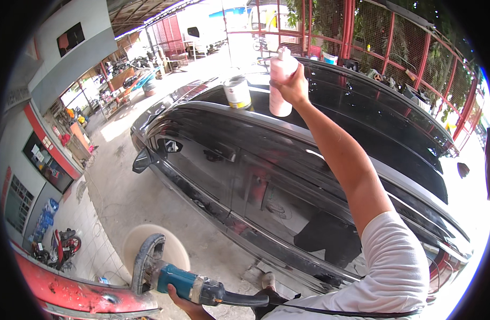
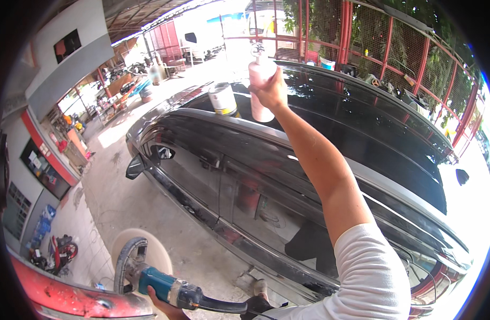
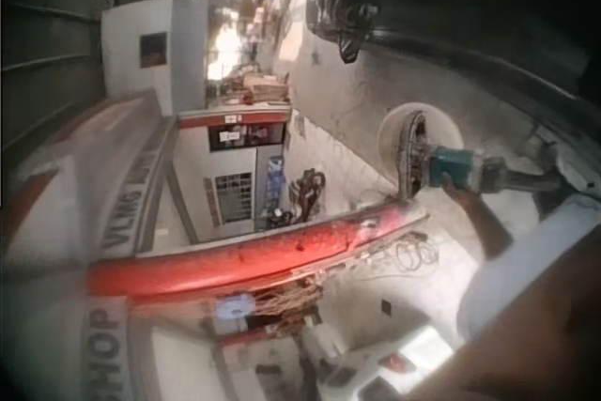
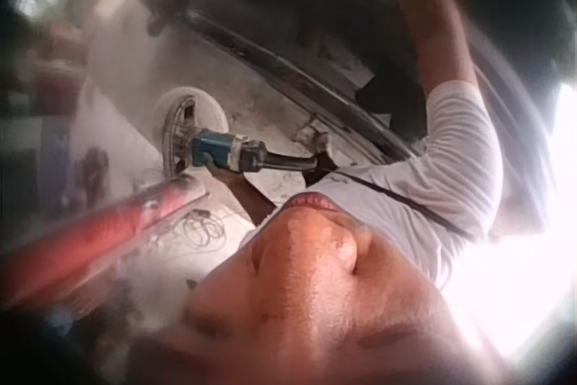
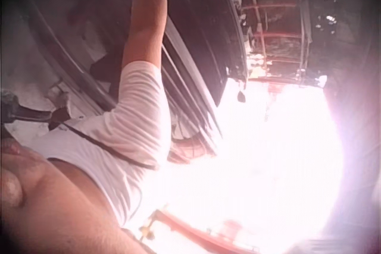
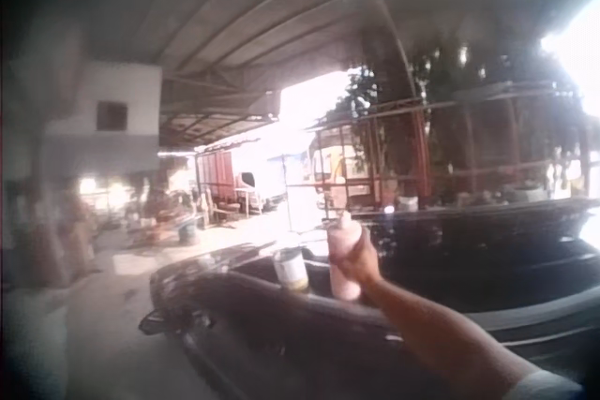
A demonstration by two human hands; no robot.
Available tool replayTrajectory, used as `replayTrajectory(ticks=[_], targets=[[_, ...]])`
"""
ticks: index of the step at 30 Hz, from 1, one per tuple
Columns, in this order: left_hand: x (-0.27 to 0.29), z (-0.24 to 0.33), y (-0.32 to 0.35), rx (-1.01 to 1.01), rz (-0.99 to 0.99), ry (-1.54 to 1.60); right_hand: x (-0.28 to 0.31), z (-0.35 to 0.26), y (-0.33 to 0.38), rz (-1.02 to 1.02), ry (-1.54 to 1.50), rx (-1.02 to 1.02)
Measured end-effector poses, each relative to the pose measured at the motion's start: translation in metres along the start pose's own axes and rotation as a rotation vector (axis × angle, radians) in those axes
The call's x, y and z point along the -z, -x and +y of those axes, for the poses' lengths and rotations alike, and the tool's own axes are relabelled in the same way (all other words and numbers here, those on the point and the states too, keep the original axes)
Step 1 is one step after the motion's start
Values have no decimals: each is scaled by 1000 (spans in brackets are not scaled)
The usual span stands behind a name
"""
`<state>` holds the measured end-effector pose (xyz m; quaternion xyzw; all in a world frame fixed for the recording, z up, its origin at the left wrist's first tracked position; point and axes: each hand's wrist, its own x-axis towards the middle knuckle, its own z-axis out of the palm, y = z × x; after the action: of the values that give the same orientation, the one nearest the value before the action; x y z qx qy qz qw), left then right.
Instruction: The person uses a rotary polisher to buff the rear trunk lid of a black car. They move the polisher across the surface in overlapping passes, occasionally pausing to apply more compound from a bottle before resuming polishing.
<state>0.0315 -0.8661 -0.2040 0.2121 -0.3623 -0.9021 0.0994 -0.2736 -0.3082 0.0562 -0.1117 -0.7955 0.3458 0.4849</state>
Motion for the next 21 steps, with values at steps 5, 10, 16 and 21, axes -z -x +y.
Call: replayTrajectory(ticks=[5, 10, 16, 21], targets=[[16, 1, -40, 33, 40, 23, -52, 35, -7, 54, 72, 16], [5, 1, -56, 68, 52, 41, -60, 36, -8, -9, 135, -39], [-13, -19, -67, 91, -82, -29, -64, 32, -14, -34, 148, -105], [-38, -57, -74, 90, -267, -62, -37, 47, 10, 185, 417, -99]])
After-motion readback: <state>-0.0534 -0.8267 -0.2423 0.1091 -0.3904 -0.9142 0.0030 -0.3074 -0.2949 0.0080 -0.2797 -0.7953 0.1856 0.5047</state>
